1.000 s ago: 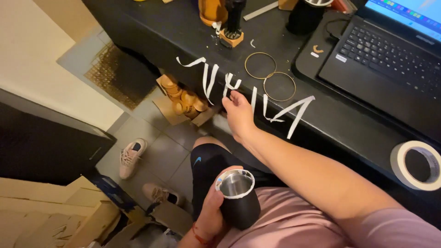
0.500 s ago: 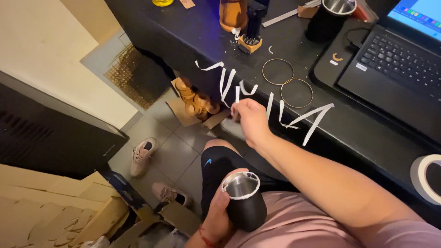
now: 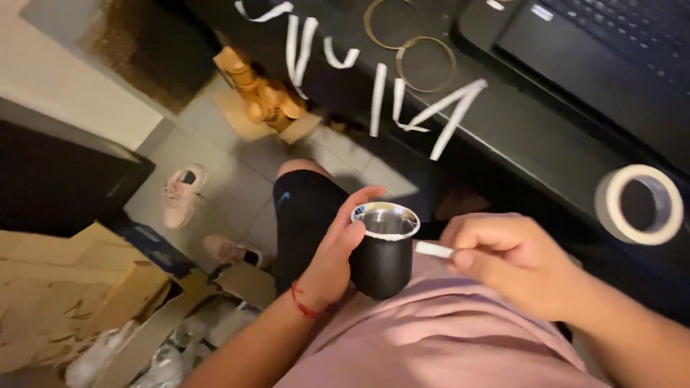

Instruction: The person sits at a desk and applies white tape to the rim of a black metal cup. They pick up a strip of tape, wrap it around the cup's edge, and press it down to secure it. The person repeats this process, adding more tape to the rim.

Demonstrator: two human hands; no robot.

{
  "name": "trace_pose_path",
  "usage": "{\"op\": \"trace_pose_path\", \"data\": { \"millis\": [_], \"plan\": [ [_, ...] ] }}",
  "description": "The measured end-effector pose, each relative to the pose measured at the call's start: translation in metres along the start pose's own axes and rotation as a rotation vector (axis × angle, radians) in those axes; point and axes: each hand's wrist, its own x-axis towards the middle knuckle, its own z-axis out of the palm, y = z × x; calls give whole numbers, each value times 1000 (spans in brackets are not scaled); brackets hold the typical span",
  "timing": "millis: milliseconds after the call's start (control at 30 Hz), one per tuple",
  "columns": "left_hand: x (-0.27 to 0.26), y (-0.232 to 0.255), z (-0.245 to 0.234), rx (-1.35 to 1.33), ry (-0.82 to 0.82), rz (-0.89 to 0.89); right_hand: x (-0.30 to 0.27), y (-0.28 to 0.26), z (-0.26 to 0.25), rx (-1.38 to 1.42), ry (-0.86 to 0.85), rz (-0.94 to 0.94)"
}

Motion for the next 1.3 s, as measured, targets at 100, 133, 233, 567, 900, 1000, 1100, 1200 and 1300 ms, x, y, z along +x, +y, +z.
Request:
{"op": "trace_pose_path", "data": {
  "millis": [100,133,233,567,900,1000,1100,1200,1300],
  "plan": [
    [2,-3,18,189,-84,17,-15,-2,0,-150,-25,-127],
    [2,-3,25,229,-118,9,-21,1,-3,-97,-28,-132],
    [2,0,43,304,-151,0,-37,9,-11,62,-15,-151],
    [-15,29,102,749,-156,-148,-81,43,-21,429,116,-268],
    [-15,19,109,850,-179,-46,-94,19,-18,-217,131,-292],
    [-16,20,110,874,-195,4,-96,11,-15,-330,144,-271],
    [-16,23,113,901,-160,-32,-95,8,-14,-360,151,-254],
    [-16,27,115,944,-134,-57,-95,9,-11,-367,168,-266],
    [-17,30,116,975,-122,-94,-94,8,-10,-359,163,-264]
  ]
}}
